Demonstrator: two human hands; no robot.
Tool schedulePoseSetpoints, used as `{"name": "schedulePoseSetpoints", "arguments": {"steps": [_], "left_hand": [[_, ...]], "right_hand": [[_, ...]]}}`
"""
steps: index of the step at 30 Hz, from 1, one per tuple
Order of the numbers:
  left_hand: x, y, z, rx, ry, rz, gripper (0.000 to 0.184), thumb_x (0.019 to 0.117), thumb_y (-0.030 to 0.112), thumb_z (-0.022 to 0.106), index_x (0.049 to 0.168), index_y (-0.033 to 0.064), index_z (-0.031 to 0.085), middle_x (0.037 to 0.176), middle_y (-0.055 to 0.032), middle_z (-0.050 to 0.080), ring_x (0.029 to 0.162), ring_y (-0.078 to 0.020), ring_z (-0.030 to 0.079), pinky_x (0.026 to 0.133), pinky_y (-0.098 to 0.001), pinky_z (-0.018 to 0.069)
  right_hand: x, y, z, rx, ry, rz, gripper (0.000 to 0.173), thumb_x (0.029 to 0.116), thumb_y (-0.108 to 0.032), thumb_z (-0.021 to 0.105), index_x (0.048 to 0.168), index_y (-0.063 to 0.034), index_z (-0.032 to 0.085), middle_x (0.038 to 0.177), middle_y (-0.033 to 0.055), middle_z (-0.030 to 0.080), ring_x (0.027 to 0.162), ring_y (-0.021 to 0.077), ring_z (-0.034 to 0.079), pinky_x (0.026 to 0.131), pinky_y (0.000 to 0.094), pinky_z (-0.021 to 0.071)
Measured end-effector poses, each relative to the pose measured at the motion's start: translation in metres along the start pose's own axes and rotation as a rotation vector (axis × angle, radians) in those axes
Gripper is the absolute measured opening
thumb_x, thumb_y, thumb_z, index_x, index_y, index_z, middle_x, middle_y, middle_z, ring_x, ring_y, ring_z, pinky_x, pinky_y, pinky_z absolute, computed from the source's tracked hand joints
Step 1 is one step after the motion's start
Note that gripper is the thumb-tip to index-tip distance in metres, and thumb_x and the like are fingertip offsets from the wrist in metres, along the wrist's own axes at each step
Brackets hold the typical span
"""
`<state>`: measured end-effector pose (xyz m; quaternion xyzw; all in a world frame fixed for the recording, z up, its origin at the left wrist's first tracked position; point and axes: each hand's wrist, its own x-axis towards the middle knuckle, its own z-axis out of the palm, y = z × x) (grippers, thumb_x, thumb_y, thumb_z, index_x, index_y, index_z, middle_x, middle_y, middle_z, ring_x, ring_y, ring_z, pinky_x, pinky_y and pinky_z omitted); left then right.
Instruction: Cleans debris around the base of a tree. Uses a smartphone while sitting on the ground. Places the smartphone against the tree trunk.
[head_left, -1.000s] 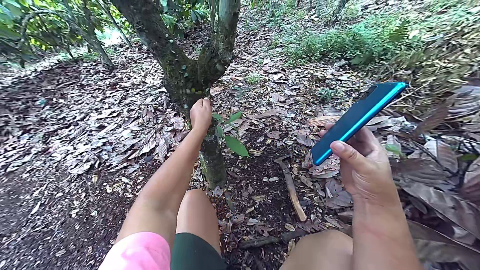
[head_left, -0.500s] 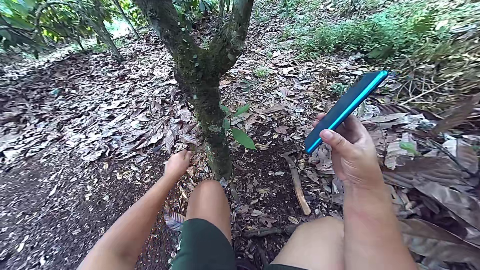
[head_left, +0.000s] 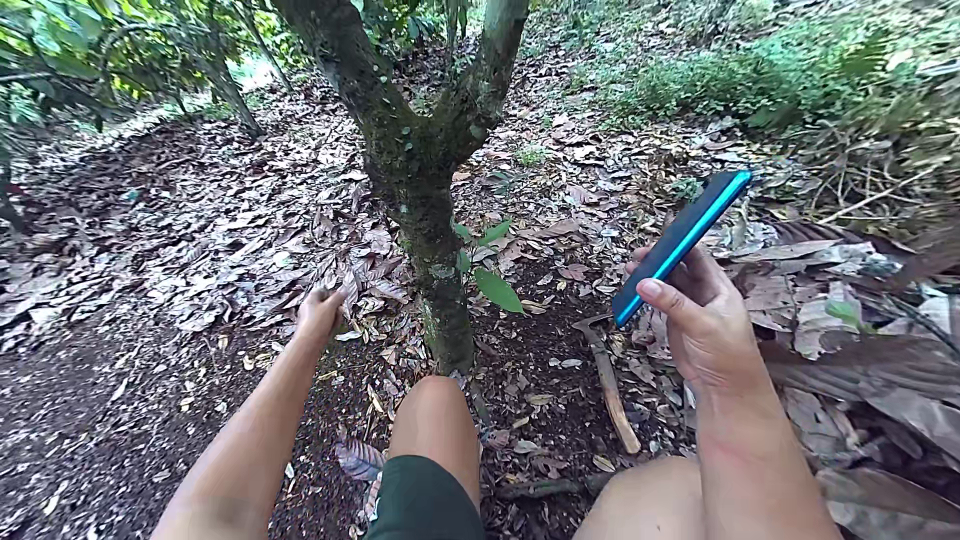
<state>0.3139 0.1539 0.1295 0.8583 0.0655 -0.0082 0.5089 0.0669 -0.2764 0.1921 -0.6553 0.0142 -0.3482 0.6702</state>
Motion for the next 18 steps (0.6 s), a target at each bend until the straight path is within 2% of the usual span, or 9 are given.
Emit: {"name": "schedulePoseSetpoints", "arguments": {"steps": [1, 3, 8, 10, 13, 18], "left_hand": [[0.005, 0.026, 0.010, -0.122, 0.002, 0.063, 0.042, 0.1023, 0.022, 0.064, 0.132, -0.0056, 0.053, 0.104, -0.0173, 0.063, 0.081, -0.0195, 0.062, 0.078, -0.0393, 0.0558], [0.018, 0.073, 0.029, -0.207, 0.005, 0.223, 0.042, 0.0988, 0.016, 0.065, 0.132, -0.0065, 0.052, 0.114, -0.0220, 0.063, 0.092, -0.0258, 0.065, 0.085, -0.0465, 0.0563], [0.045, 0.171, 0.068, -0.190, 0.063, 0.527, 0.034, 0.0985, 0.016, 0.064, 0.127, -0.0026, 0.063, 0.120, -0.0203, 0.068, 0.103, -0.0284, 0.069, 0.093, -0.0489, 0.0563], [0.051, 0.199, 0.078, -0.095, 0.097, 0.596, 0.037, 0.0975, 0.016, 0.065, 0.131, 0.0002, 0.062, 0.123, -0.0203, 0.068, 0.111, -0.0306, 0.067, 0.098, -0.0518, 0.0532], [0.054, 0.221, 0.087, 0.132, 0.149, 0.673, 0.046, 0.0963, 0.012, 0.066, 0.140, 0.0015, 0.057, 0.128, -0.0252, 0.063, 0.116, -0.0387, 0.063, 0.102, -0.0567, 0.0485], [0.069, 0.225, 0.090, 0.276, 0.192, 0.737, 0.036, 0.1001, 0.017, 0.064, 0.134, 0.0042, 0.063, 0.126, -0.0239, 0.062, 0.113, -0.0390, 0.063, 0.098, -0.0581, 0.0509]], "right_hand": [[0.000, 0.001, 0.002, -0.003, -0.007, 0.001, 0.094, 0.0775, -0.036, 0.086, 0.152, -0.0064, 0.038, 0.129, 0.0033, 0.065, 0.114, 0.0147, 0.067, 0.098, 0.0293, 0.0571], [0.001, 0.002, 0.005, 0.000, -0.014, 0.003, 0.095, 0.0768, -0.037, 0.087, 0.152, -0.0058, 0.038, 0.129, 0.0039, 0.065, 0.115, 0.0145, 0.066, 0.098, 0.0286, 0.0567], [0.002, 0.004, 0.000, 0.007, -0.017, -0.009, 0.098, 0.0760, -0.041, 0.088, 0.152, -0.0029, 0.037, 0.128, 0.0056, 0.066, 0.115, 0.0155, 0.066, 0.098, 0.0281, 0.0567], [0.003, 0.003, -0.003, 0.011, -0.013, -0.016, 0.098, 0.0761, -0.041, 0.087, 0.151, -0.0018, 0.038, 0.127, 0.0068, 0.066, 0.114, 0.0165, 0.067, 0.097, 0.0284, 0.0572], [0.004, 0.003, -0.010, 0.012, -0.001, -0.024, 0.101, 0.0755, -0.044, 0.088, 0.151, -0.0008, 0.037, 0.128, 0.0069, 0.066, 0.116, 0.0169, 0.066, 0.097, 0.0286, 0.0575], [0.005, 0.004, -0.016, 0.005, 0.024, -0.017, 0.105, 0.0751, -0.045, 0.088, 0.153, 0.0016, 0.035, 0.132, 0.0099, 0.064, 0.120, 0.0196, 0.064, 0.100, 0.0305, 0.0559]]}}
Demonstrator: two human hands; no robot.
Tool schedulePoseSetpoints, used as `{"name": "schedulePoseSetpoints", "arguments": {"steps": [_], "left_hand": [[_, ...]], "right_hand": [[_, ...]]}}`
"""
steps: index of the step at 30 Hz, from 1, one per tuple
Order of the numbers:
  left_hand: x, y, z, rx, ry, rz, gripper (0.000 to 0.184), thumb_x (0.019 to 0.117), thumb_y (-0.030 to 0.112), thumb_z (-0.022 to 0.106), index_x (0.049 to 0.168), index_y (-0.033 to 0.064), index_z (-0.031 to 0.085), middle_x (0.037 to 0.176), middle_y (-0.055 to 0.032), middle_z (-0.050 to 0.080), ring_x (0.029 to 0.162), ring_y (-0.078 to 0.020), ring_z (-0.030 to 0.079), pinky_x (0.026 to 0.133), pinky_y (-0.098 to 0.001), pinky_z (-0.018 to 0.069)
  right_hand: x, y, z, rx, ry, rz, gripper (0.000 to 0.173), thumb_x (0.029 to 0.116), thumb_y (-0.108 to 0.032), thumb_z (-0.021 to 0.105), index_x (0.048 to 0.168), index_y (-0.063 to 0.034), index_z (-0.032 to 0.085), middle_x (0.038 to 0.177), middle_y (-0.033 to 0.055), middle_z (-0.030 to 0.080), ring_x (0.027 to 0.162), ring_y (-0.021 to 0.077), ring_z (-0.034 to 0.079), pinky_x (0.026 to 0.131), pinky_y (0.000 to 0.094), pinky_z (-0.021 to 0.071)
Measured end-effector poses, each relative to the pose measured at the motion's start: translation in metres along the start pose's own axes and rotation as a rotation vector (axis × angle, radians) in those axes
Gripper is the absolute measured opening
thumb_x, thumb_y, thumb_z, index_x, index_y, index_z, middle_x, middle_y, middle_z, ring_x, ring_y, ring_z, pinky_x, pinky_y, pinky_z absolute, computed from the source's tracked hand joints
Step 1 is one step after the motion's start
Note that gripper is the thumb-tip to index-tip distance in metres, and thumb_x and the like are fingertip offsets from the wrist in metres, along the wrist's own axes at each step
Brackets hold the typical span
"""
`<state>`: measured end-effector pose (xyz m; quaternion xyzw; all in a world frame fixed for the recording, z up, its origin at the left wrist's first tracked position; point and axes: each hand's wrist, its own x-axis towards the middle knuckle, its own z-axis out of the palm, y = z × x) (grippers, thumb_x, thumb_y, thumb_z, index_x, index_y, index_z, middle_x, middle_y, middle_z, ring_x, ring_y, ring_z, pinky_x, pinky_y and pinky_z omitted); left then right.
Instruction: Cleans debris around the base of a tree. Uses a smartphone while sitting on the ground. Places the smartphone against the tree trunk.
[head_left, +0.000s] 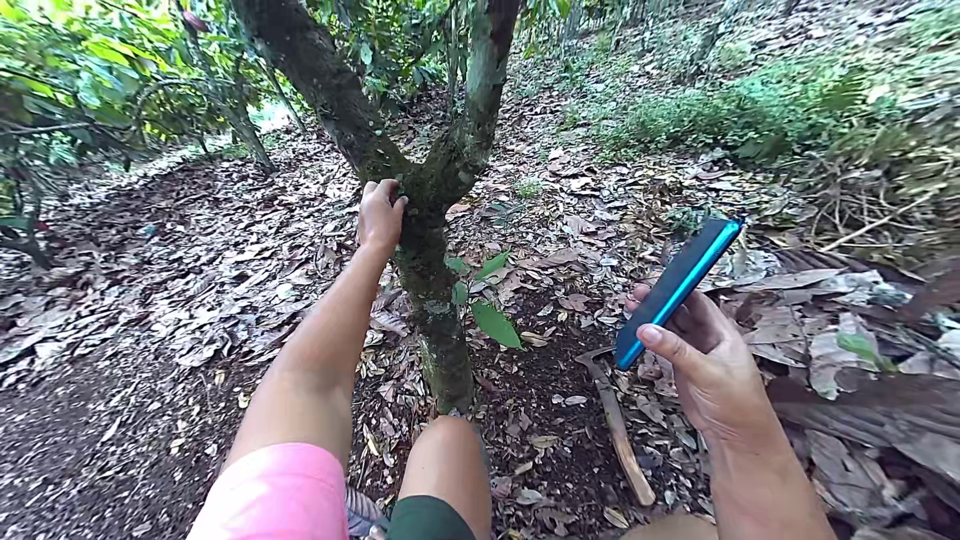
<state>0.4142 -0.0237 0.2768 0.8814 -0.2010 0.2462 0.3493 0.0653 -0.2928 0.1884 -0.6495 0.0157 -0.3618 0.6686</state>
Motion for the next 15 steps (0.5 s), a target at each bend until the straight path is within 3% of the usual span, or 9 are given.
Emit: {"name": "schedulePoseSetpoints", "arguments": {"steps": [4, 10, 15], "left_hand": [[0.005, -0.004, -0.002, 0.121, 0.001, 0.057, 0.027, 0.1018, 0.016, 0.062, 0.126, 0.0052, 0.069, 0.127, -0.0218, 0.064, 0.116, -0.0401, 0.064, 0.098, -0.0618, 0.0512], [0.007, 0.004, -0.006, 0.266, -0.035, 0.048, 0.028, 0.1050, 0.018, 0.053, 0.125, 0.0040, 0.067, 0.132, -0.0203, 0.063, 0.118, -0.0419, 0.064, 0.095, -0.0651, 0.0512], [0.003, 0.014, -0.009, 0.096, 0.033, -0.057, 0.032, 0.1065, 0.021, 0.049, 0.128, 0.0027, 0.063, 0.132, -0.0206, 0.063, 0.122, -0.0391, 0.062, 0.099, -0.0632, 0.0485]], "right_hand": [[0.001, 0.001, -0.002, -0.007, 0.008, 0.003, 0.106, 0.0747, -0.046, 0.088, 0.153, 0.0023, 0.035, 0.130, 0.0096, 0.065, 0.119, 0.0183, 0.065, 0.100, 0.0296, 0.0563], [0.001, 0.001, 0.001, -0.006, 0.016, 0.016, 0.103, 0.0747, -0.045, 0.087, 0.151, 0.0010, 0.036, 0.129, 0.0080, 0.066, 0.117, 0.0163, 0.065, 0.098, 0.0281, 0.0565], [0.000, -0.001, 0.005, -0.009, 0.014, 0.029, 0.105, 0.0745, -0.045, 0.087, 0.153, 0.0001, 0.034, 0.131, 0.0084, 0.066, 0.118, 0.0165, 0.065, 0.096, 0.0279, 0.0570]]}}
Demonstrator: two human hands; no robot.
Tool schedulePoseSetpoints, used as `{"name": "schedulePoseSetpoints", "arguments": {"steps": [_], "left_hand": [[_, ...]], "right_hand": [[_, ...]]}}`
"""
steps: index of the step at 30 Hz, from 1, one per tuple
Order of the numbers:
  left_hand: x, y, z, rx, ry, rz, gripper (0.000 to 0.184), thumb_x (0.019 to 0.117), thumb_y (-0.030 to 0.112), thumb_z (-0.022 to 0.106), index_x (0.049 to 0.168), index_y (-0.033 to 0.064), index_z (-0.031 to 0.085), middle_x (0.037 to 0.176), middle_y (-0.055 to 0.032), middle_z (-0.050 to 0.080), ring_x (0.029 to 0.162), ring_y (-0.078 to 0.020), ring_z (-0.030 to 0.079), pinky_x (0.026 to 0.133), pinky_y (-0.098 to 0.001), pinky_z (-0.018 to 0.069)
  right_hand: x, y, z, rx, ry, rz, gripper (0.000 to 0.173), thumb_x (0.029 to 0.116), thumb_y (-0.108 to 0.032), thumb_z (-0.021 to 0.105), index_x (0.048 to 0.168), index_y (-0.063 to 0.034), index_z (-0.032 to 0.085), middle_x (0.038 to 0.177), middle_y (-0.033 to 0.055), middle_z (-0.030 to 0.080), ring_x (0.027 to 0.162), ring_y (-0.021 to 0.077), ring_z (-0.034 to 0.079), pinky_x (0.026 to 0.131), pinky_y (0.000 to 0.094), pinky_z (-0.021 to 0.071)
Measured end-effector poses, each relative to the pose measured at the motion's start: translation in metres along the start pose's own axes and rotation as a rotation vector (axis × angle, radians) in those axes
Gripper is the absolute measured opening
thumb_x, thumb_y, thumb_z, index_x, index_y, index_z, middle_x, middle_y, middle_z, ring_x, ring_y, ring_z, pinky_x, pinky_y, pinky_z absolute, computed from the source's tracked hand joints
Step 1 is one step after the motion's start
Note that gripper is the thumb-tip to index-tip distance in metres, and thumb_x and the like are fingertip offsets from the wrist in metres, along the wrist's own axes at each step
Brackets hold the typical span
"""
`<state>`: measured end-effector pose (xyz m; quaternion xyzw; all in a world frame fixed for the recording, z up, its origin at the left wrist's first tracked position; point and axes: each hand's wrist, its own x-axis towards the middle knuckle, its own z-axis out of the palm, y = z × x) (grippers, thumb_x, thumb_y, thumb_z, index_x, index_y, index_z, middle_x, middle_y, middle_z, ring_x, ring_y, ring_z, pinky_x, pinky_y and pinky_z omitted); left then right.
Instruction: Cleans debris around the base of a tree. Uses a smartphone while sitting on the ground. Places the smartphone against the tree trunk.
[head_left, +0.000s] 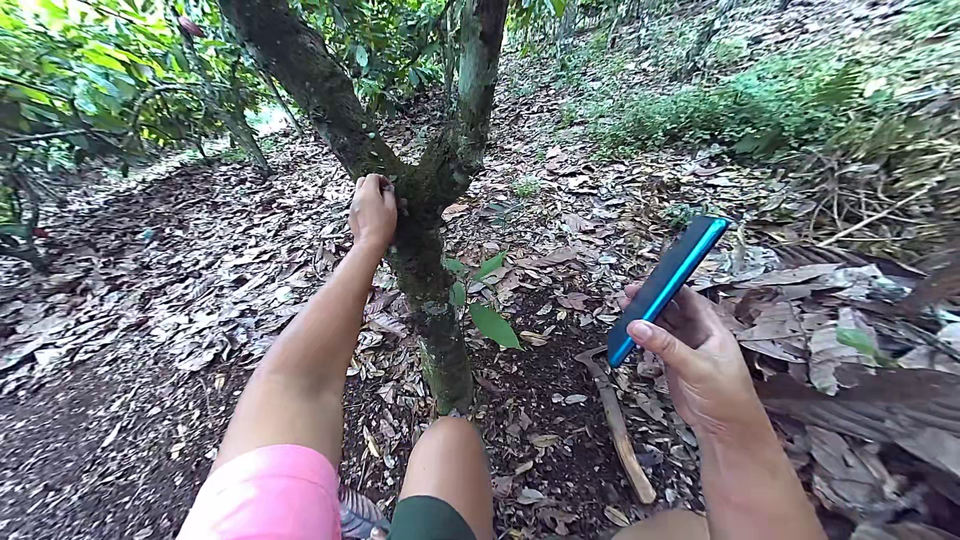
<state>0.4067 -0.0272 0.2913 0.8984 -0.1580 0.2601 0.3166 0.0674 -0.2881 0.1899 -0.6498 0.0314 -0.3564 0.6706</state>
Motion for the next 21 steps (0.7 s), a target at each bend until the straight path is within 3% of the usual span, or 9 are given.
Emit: {"name": "schedulePoseSetpoints", "arguments": {"steps": [4, 6, 8, 11, 14, 21], "left_hand": [[0.002, 0.013, -0.007, -0.261, 0.072, -0.044, 0.034, 0.1083, 0.018, 0.044, 0.135, -0.0005, 0.056, 0.130, -0.0227, 0.064, 0.122, -0.0344, 0.063, 0.105, -0.0548, 0.0481], [0.007, 0.018, -0.011, -0.460, 0.094, -0.151, 0.037, 0.1100, 0.017, 0.040, 0.141, -0.0012, 0.048, 0.131, -0.0236, 0.062, 0.116, -0.0324, 0.066, 0.098, -0.0515, 0.0541], [0.010, 0.024, -0.018, -0.740, 0.124, -0.285, 0.039, 0.1110, 0.017, 0.036, 0.146, 0.0006, 0.040, 0.124, -0.0190, 0.064, 0.103, -0.0246, 0.070, 0.087, -0.0427, 0.0605], [0.018, 0.027, -0.038, -1.059, 0.125, -0.345, 0.031, 0.1122, 0.017, 0.031, 0.138, 0.0023, 0.039, 0.106, -0.0104, 0.065, 0.084, -0.0153, 0.069, 0.075, -0.0309, 0.0599], [0.031, 0.024, -0.062, -1.081, 0.152, -0.271, 0.026, 0.1117, 0.018, 0.034, 0.132, 0.0030, 0.043, 0.103, -0.0069, 0.060, 0.078, -0.0121, 0.062, 0.071, -0.0271, 0.0546], [0.042, 0.038, -0.127, -1.077, 0.202, -0.035, 0.015, 0.1086, 0.014, 0.040, 0.120, 0.0059, 0.044, 0.096, -0.0036, 0.059, 0.079, -0.0116, 0.062, 0.074, -0.0280, 0.0560]], "right_hand": [[-0.001, 0.001, 0.000, 0.003, 0.001, -0.004, 0.105, 0.0742, -0.044, 0.087, 0.153, 0.0005, 0.034, 0.129, 0.0080, 0.066, 0.117, 0.0163, 0.066, 0.098, 0.0278, 0.0566], [-0.001, 0.000, 0.000, 0.009, -0.005, -0.005, 0.104, 0.0744, -0.044, 0.087, 0.153, 0.0000, 0.035, 0.128, 0.0072, 0.066, 0.116, 0.0156, 0.066, 0.097, 0.0271, 0.0566], [-0.002, -0.001, 0.000, 0.019, -0.010, -0.010, 0.103, 0.0748, -0.044, 0.087, 0.152, 0.0001, 0.035, 0.128, 0.0067, 0.066, 0.116, 0.0152, 0.066, 0.097, 0.0266, 0.0563], [-0.004, -0.003, -0.001, 0.018, -0.011, -0.009, 0.102, 0.0755, -0.041, 0.087, 0.153, -0.0005, 0.035, 0.129, 0.0060, 0.066, 0.117, 0.0142, 0.066, 0.099, 0.0258, 0.0556], [-0.005, -0.006, -0.001, 0.017, -0.006, -0.008, 0.100, 0.0758, -0.039, 0.086, 0.152, -0.0006, 0.035, 0.129, 0.0060, 0.066, 0.117, 0.0137, 0.066, 0.099, 0.0256, 0.0553], [-0.007, -0.006, 0.000, -0.005, -0.017, -0.013, 0.101, 0.0754, -0.041, 0.087, 0.154, -0.0034, 0.036, 0.130, 0.0073, 0.065, 0.118, 0.0160, 0.065, 0.098, 0.0276, 0.0564]]}}
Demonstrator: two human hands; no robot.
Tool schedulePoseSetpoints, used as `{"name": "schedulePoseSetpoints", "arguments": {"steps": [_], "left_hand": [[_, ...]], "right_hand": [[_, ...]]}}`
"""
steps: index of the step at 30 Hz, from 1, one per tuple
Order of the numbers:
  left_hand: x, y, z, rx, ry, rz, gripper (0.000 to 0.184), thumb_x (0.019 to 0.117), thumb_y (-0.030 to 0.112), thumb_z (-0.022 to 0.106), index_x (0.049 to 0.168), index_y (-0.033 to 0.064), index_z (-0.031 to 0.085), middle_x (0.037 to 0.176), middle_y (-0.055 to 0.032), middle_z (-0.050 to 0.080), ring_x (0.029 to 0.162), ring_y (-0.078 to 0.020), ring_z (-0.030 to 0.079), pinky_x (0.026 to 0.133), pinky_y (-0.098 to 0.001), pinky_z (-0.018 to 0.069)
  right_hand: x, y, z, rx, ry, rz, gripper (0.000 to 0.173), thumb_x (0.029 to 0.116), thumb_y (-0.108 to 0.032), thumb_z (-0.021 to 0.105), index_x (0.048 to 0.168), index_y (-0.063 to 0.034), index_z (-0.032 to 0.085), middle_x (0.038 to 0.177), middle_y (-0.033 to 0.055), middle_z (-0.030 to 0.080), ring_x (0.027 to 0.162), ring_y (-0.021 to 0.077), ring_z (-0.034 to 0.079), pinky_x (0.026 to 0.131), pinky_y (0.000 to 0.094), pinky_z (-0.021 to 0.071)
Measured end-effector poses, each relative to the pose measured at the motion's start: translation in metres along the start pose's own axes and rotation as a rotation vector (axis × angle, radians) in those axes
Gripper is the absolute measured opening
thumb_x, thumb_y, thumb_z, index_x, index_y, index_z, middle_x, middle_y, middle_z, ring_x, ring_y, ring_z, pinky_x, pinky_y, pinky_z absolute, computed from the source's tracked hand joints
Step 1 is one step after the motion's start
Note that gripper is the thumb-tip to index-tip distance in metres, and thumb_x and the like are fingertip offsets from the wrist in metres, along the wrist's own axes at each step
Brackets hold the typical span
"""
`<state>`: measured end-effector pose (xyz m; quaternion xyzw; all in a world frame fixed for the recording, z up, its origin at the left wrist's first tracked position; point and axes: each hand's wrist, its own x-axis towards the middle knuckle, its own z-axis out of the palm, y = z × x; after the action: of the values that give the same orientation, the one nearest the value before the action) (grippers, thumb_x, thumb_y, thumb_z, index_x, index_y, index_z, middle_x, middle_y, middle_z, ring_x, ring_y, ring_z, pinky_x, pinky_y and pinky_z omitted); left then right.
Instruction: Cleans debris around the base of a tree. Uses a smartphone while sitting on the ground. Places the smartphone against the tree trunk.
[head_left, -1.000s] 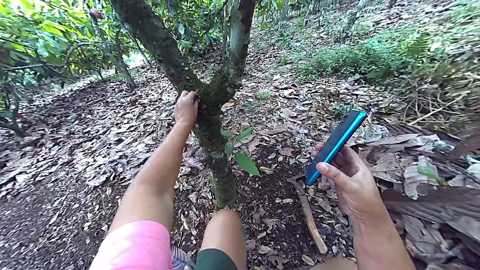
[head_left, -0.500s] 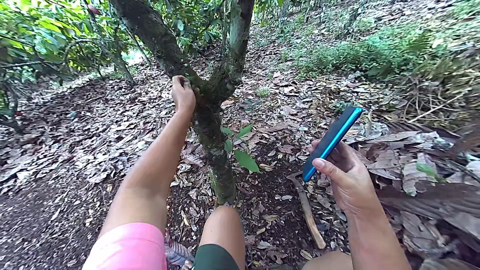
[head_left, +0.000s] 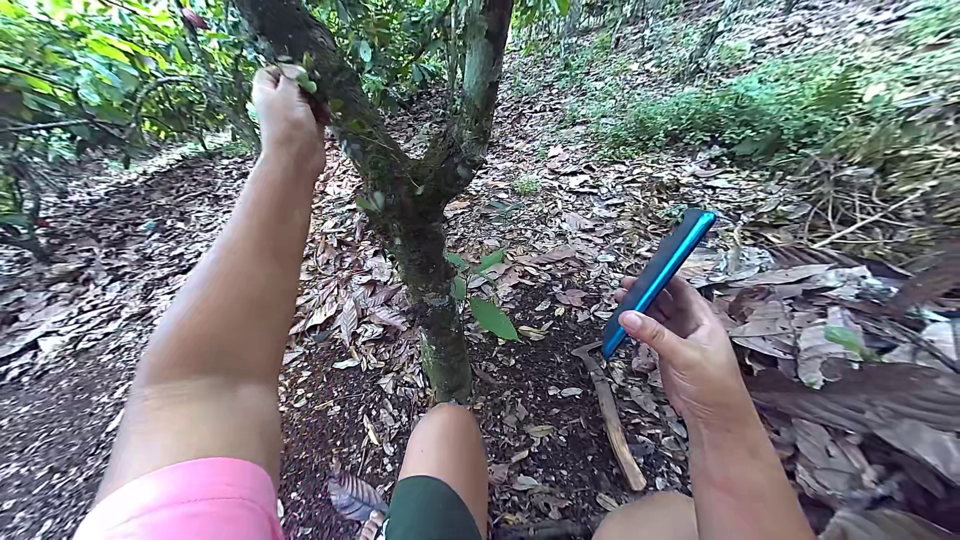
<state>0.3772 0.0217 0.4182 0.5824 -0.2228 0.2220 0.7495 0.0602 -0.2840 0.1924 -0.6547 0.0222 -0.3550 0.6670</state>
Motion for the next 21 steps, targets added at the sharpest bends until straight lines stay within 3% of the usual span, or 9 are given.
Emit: {"name": "schedulePoseSetpoints", "arguments": {"steps": [4, 7, 9, 13, 15, 17, 21], "left_hand": [[-0.005, 0.028, -0.031, 0.053, -0.029, 0.130, 0.014, 0.1084, 0.014, 0.043, 0.120, 0.0065, 0.046, 0.095, -0.0020, 0.060, 0.080, -0.0118, 0.063, 0.077, -0.0286, 0.0562], [-0.031, 0.029, -0.066, 0.266, -0.044, 0.121, 0.031, 0.1069, 0.019, 0.047, 0.133, 0.0022, 0.044, 0.106, -0.0052, 0.061, 0.088, -0.0127, 0.065, 0.081, -0.0317, 0.0583], [-0.065, 0.017, -0.083, 0.409, -0.081, -0.018, 0.041, 0.1057, 0.022, 0.049, 0.140, -0.0002, 0.042, 0.115, -0.0095, 0.060, 0.092, -0.0131, 0.065, 0.084, -0.0339, 0.0582], [-0.142, -0.052, -0.096, 0.391, -0.129, -0.312, 0.037, 0.1050, 0.018, 0.053, 0.136, 0.0001, 0.045, 0.113, -0.0135, 0.061, 0.088, -0.0170, 0.065, 0.079, -0.0392, 0.0586], [-0.185, -0.087, -0.092, 0.337, -0.182, -0.454, 0.038, 0.1058, 0.021, 0.053, 0.138, 0.0037, 0.046, 0.115, -0.0149, 0.063, 0.089, -0.0206, 0.066, 0.080, -0.0426, 0.0586], [-0.220, -0.114, -0.079, 0.276, -0.220, -0.583, 0.036, 0.1059, 0.016, 0.054, 0.138, 0.0009, 0.048, 0.113, -0.0174, 0.064, 0.086, -0.0223, 0.067, 0.076, -0.0414, 0.0593], [-0.269, -0.137, -0.058, 0.185, -0.311, -0.749, 0.038, 0.1037, 0.010, 0.055, 0.139, -0.0022, 0.049, 0.119, -0.0184, 0.064, 0.092, -0.0214, 0.068, 0.079, -0.0380, 0.0589]], "right_hand": [[0.000, 0.001, 0.004, -0.036, 0.000, -0.006, 0.103, 0.0742, -0.041, 0.087, 0.154, -0.0027, 0.036, 0.130, 0.0078, 0.066, 0.117, 0.0162, 0.066, 0.098, 0.0277, 0.0567], [0.003, 0.002, 0.009, -0.076, -0.019, -0.006, 0.104, 0.0742, -0.042, 0.087, 0.155, -0.0025, 0.035, 0.131, 0.0076, 0.064, 0.117, 0.0156, 0.065, 0.099, 0.0281, 0.0560], [0.008, 0.003, 0.018, -0.084, -0.046, -0.010, 0.102, 0.0747, -0.041, 0.087, 0.155, -0.0042, 0.036, 0.132, 0.0066, 0.064, 0.118, 0.0146, 0.065, 0.098, 0.0282, 0.0566], [0.025, 0.001, 0.057, -0.093, -0.111, 0.016, 0.097, 0.0738, -0.033, 0.086, 0.154, -0.0074, 0.038, 0.133, 0.0060, 0.063, 0.117, 0.0135, 0.065, 0.097, 0.0303, 0.0572], [0.037, -0.002, 0.081, -0.113, -0.167, 0.044, 0.098, 0.0731, -0.032, 0.086, 0.155, -0.0108, 0.038, 0.134, 0.0067, 0.062, 0.116, 0.0154, 0.065, 0.095, 0.0335, 0.0582], [0.054, -0.009, 0.105, -0.174, -0.235, 0.045, 0.100, 0.0736, -0.036, 0.087, 0.157, -0.0139, 0.037, 0.138, 0.0080, 0.060, 0.120, 0.0177, 0.063, 0.097, 0.0372, 0.0566], [0.101, -0.021, 0.152, -0.287, -0.327, -0.056, 0.103, 0.0727, -0.039, 0.086, 0.158, -0.0122, 0.037, 0.142, 0.0100, 0.059, 0.124, 0.0173, 0.062, 0.102, 0.0367, 0.0549]]}}
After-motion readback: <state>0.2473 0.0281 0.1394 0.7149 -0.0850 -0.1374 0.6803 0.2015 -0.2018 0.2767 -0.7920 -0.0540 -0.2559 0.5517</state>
